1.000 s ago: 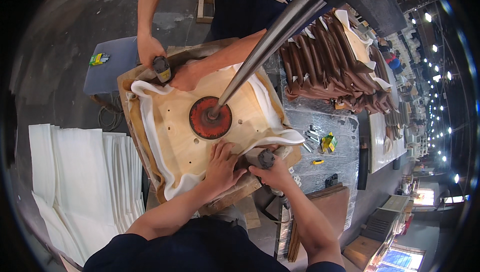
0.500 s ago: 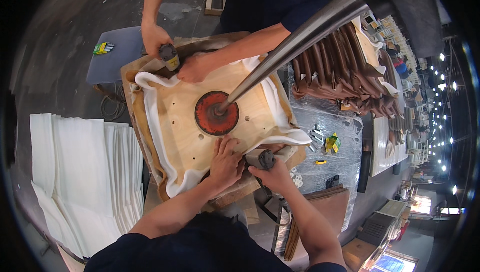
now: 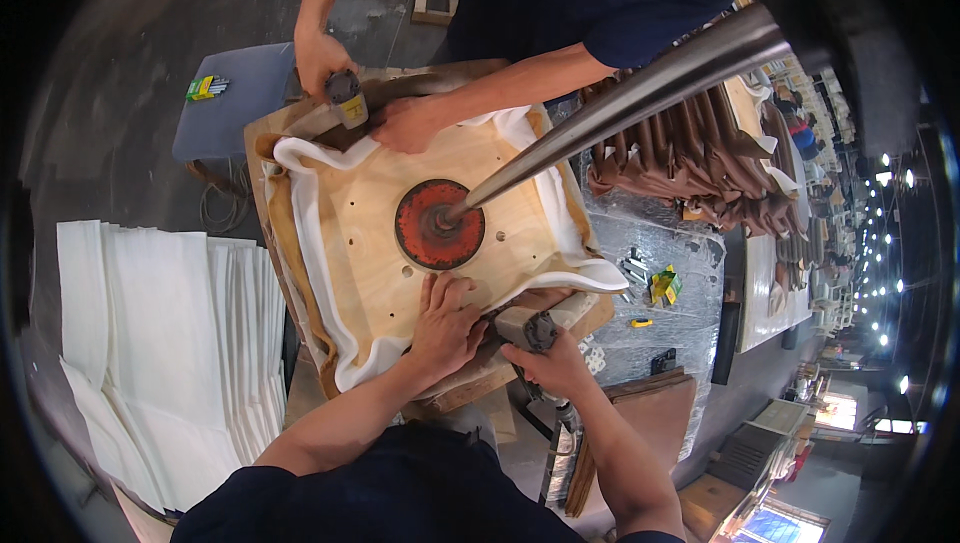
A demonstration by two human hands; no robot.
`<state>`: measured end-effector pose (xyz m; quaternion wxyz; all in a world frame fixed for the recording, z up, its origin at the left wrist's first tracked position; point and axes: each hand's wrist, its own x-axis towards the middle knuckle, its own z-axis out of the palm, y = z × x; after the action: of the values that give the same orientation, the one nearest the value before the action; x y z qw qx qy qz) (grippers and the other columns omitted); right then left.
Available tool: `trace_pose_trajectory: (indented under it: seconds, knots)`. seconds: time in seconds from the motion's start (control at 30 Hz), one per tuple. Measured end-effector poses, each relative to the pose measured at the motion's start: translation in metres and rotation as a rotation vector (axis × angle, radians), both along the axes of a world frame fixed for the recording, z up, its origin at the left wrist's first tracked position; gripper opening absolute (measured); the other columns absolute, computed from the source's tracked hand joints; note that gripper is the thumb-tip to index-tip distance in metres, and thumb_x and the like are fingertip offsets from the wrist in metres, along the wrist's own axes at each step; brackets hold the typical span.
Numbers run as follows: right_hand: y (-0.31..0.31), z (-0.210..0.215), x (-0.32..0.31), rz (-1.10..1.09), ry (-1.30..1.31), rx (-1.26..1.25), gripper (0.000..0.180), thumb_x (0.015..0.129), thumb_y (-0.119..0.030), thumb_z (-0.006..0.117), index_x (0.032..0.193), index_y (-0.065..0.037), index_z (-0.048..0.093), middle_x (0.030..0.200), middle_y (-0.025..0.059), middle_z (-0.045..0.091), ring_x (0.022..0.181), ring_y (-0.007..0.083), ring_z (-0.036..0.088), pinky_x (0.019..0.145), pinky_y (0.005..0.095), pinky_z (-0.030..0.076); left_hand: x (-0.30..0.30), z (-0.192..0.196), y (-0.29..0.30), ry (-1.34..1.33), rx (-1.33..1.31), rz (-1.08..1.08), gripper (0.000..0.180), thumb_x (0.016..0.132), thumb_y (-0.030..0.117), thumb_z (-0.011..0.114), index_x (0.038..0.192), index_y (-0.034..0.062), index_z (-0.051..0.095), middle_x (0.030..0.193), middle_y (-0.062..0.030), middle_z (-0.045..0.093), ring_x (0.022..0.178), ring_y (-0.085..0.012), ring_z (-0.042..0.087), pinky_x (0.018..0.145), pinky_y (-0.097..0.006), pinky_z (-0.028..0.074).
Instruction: The person staples fabric to a wooden frame using a pneumatic staple gun while a coworker assists by holding the frame and applying staples. They repeatedly pull and secure the fabric around the edges of the frame, then place a white sheet over the assembly and continue stapling.
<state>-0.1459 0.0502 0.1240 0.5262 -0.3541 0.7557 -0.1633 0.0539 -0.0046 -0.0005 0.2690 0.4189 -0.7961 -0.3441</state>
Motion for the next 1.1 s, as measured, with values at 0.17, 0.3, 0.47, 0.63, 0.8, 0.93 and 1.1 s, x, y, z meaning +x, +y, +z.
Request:
trace_pose_trajectory:
  seconds: [0.17,0.3,0.47,0.63,0.8,0.93,1.1]
  knots:
    - [-0.013,0.004,0.012,0.023,0.086,0.028,0.035,0.094,-0.029,0.09,0.101,0.002,0.075,0.072,0.0026,0.07,0.058,0.0119,0.065,0.055,0.0331,0.052,-0.001,-0.001,0.001,-0.001,-0.053,0.027,0.02,0.089,0.023,0.083,0.1,0.0074,0.078,0.148,-0.0134,0.054,0.154,-0.0441,0.037,0.132,-0.069,0.023]
    - [-0.008,-0.004,0.012,0.038,0.146,0.015,0.033,0.094,-0.027,0.089,0.102,0.002,0.075,0.073,0.0026,0.07,0.057,0.0121,0.065,0.054,0.033,0.052,0.004,0.0,-0.004,0.016,-0.052,-0.034,0.025,0.089,0.027,0.085,0.102,0.0072,0.077,0.148,-0.0139,0.053,0.154,-0.0453,0.036,0.131,-0.07,0.024]
    - [0.002,0.001,0.013,-0.049,0.012,-0.035,0.029,0.096,-0.024,0.088,0.102,0.001,0.074,0.075,0.0015,0.07,0.057,0.0107,0.064,0.053,0.0311,0.051,0.014,0.002,-0.002,-0.029,-0.076,-0.023,0.03,0.089,0.029,0.086,0.107,0.007,0.077,0.15,-0.0138,0.052,0.155,-0.0455,0.035,0.13,-0.072,0.023]
    - [0.006,0.005,0.019,-0.015,0.0,-0.001,0.029,0.097,-0.024,0.087,0.104,0.001,0.074,0.076,0.0009,0.07,0.057,0.0097,0.063,0.053,0.0299,0.051,0.012,-0.002,-0.002,-0.021,-0.046,-0.019,0.027,0.09,0.024,0.083,0.109,0.0065,0.076,0.149,-0.0141,0.053,0.155,-0.0446,0.037,0.132,-0.072,0.022]
    - [-0.002,0.004,0.023,0.07,0.097,0.016,0.035,0.096,-0.032,0.087,0.101,0.001,0.076,0.072,0.003,0.07,0.056,0.0114,0.065,0.055,0.0323,0.053,0.009,-0.002,0.003,-0.011,-0.053,0.018,0.025,0.089,0.021,0.08,0.109,0.0063,0.075,0.148,-0.014,0.054,0.154,-0.0431,0.038,0.132,-0.071,0.022]
    - [-0.01,0.003,0.026,0.083,0.182,0.021,0.04,0.095,-0.038,0.087,0.098,0.001,0.076,0.068,0.0043,0.07,0.056,0.0127,0.067,0.056,0.0343,0.053,0.011,-0.002,-0.002,-0.033,-0.065,-0.002,0.026,0.09,0.023,0.082,0.109,0.0066,0.075,0.149,-0.0134,0.054,0.155,-0.0427,0.039,0.131,-0.071,0.023]
    - [0.004,0.0,0.021,0.009,0.038,-0.031,0.033,0.096,-0.031,0.087,0.094,-0.001,0.074,0.068,0.0015,0.068,0.056,0.0109,0.064,0.054,0.031,0.051,0.028,0.004,-0.002,0.017,-0.04,-0.029,0.028,0.087,0.022,0.086,0.107,0.0067,0.075,0.15,-0.0129,0.053,0.155,-0.0409,0.039,0.131,-0.071,0.024]
